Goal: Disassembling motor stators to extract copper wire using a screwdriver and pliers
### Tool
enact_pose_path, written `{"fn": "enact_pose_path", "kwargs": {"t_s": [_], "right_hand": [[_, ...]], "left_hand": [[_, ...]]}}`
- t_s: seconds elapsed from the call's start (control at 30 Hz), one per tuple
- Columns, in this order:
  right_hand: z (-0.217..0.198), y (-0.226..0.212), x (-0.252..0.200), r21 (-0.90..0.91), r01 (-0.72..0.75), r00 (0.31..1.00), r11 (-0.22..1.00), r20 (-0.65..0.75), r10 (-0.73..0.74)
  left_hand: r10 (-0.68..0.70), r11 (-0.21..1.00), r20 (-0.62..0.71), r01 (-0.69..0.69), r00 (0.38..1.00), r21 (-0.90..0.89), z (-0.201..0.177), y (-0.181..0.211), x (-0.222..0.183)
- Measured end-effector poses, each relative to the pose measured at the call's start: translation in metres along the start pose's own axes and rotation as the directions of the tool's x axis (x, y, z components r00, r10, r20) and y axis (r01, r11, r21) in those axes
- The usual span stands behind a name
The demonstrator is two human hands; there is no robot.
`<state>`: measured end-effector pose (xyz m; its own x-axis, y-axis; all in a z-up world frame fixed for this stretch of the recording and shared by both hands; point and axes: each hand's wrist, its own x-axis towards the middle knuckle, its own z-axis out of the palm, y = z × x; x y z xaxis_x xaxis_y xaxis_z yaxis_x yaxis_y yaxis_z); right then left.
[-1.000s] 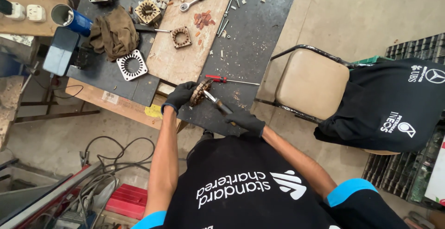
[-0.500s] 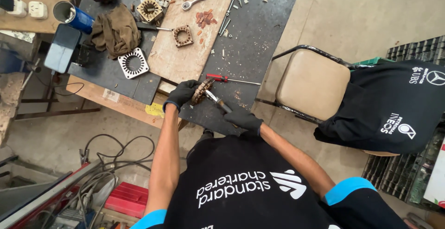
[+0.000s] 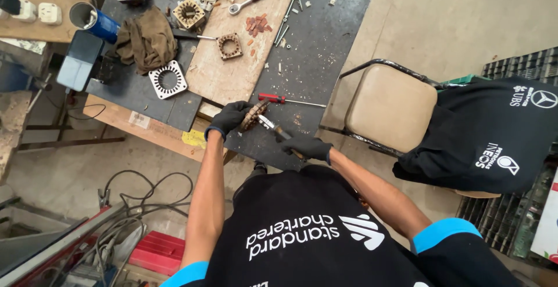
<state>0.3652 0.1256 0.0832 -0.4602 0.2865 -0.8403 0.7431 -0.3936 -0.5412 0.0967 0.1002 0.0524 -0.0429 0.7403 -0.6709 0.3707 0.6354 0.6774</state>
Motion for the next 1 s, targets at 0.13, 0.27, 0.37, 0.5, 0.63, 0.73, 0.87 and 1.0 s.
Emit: {"fn": "enact_pose_path", "kwargs": {"t_s": [0.13, 0.27, 0.37, 0.5, 0.63, 0.73, 0.87, 1.0], "right_hand": [[-0.004, -0.022, -0.066, 0.05, 0.059, 0.997, 0.997, -0.059, -0.056], [-0.002, -0.006, -0.052, 0.04, 0.115, 0.98, 0.993, -0.165, -0.107], [0.004, 0.007, -0.043, 0.014, 0.118, 0.974, 0.993, -0.194, -0.113], [0.004, -0.001, -0.059, -0.014, 0.045, 0.982, 0.999, -0.181, -0.047], [-0.004, -0.003, -0.053, 0.059, 0.043, 0.986, 0.997, -0.163, -0.033], [-0.003, -0.009, -0.052, 0.074, -0.041, 0.986, 0.996, -0.16, 0.052], [0.003, -0.033, -0.072, -0.062, -0.022, 0.976, 0.998, -0.216, 0.008], [0.007, -0.041, -0.079, -0.33, 0.048, 0.96, 0.943, -0.246, -0.135]], "left_hand": [[-0.009, 1.0, -0.009, 0.009, 1.0, -0.012, 0.003, 0.008, -0.013], [0.007, 1.0, -0.03, -0.007, 1.0, -0.009, 0.007, 0.012, -0.008], [0.018, 0.999, -0.034, -0.019, 0.999, -0.034, 0.009, 0.007, -0.013], [0.036, 0.993, -0.046, -0.041, 0.998, -0.109, 0.013, -0.001, -0.003], [0.025, 0.995, -0.055, -0.03, 0.998, -0.094, 0.014, 0.003, -0.006], [-0.006, 0.998, -0.04, 0.003, 0.999, -0.06, 0.014, 0.006, -0.005], [-0.018, 1.0, -0.062, 0.018, 0.998, -0.007, 0.017, 0.005, 0.0], [-0.003, 1.0, -0.073, 0.001, 0.997, -0.029, 0.016, -0.002, -0.003]]}}
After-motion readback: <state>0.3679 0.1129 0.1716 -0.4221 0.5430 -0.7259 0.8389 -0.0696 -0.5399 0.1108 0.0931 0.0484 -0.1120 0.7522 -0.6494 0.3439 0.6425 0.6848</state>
